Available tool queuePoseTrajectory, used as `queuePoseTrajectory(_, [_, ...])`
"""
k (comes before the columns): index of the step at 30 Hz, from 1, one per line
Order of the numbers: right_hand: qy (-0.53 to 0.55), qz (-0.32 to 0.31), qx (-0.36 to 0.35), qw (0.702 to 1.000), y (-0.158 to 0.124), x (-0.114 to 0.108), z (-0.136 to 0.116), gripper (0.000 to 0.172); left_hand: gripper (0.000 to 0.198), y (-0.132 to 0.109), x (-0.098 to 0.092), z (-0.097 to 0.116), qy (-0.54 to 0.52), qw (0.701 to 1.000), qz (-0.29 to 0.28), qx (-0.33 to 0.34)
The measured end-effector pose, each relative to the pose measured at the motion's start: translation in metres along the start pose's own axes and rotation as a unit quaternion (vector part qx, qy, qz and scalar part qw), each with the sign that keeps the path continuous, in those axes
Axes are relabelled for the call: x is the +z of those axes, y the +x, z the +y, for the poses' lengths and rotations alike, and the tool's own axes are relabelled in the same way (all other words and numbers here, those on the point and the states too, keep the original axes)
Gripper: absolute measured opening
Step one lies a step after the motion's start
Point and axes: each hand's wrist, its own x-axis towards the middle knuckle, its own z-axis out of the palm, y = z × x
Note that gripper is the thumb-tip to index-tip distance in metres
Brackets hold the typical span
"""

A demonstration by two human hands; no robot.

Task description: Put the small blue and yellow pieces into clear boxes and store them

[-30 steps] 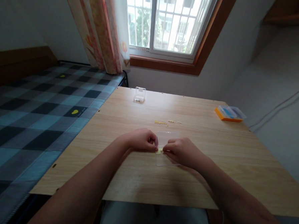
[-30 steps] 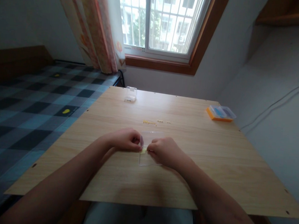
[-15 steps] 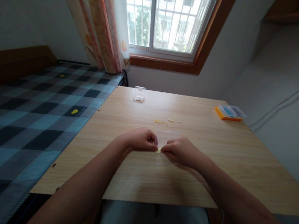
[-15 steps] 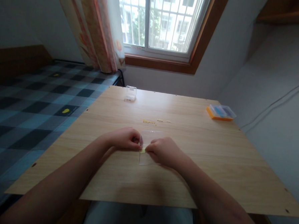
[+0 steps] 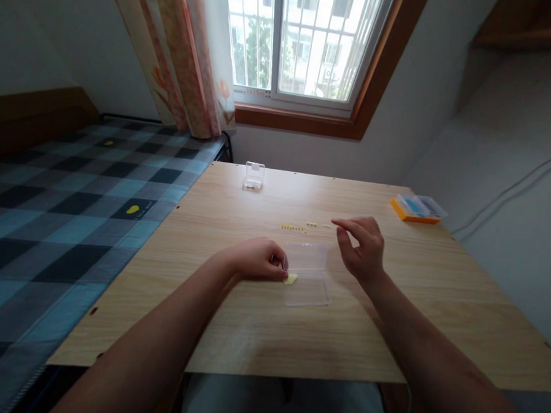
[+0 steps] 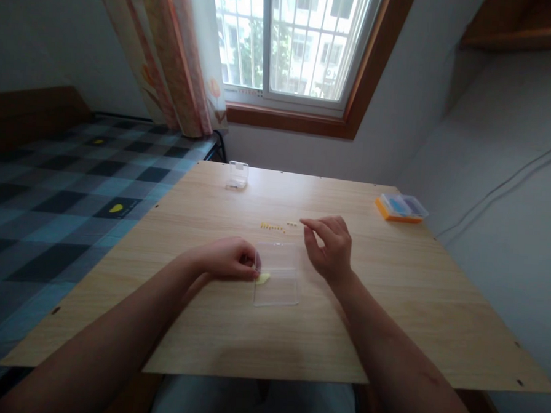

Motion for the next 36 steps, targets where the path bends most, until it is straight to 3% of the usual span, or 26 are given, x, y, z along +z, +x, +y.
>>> queuePoseTrajectory(4, [-0.039,-0.101,0.102,0.989,-0.017,0.029,0.040,0.041,0.027,0.000,0.000,0.000,0.007,1.000,0.001,0.007])
queuePoseTrajectory(8, [-0.049,-0.267,0.201,0.941,-0.027,0.050,0.053,0.056,0.026,0.000,0.000,0.001,0.021,1.000,0.007,0.010])
queuePoseTrajectory(15, [-0.097,-0.405,0.197,0.888,-0.019,0.055,0.043,0.057,0.027,0.000,-0.001,-0.001,0.010,1.000,0.004,0.008])
queuePoseTrajectory(20, [-0.107,-0.436,0.192,0.873,-0.015,0.057,0.040,0.056,0.028,0.000,-0.001,-0.001,0.012,1.000,0.004,0.003])
queuePoseTrajectory(29, [-0.057,-0.399,0.210,0.891,-0.016,0.055,0.042,0.058,0.030,-0.001,-0.002,-0.001,0.012,1.000,0.003,0.002])
queuePoseTrajectory(36, [-0.098,-0.426,0.186,0.880,-0.018,0.060,0.041,0.057,0.029,0.000,-0.003,0.000,0.018,1.000,0.001,0.000])
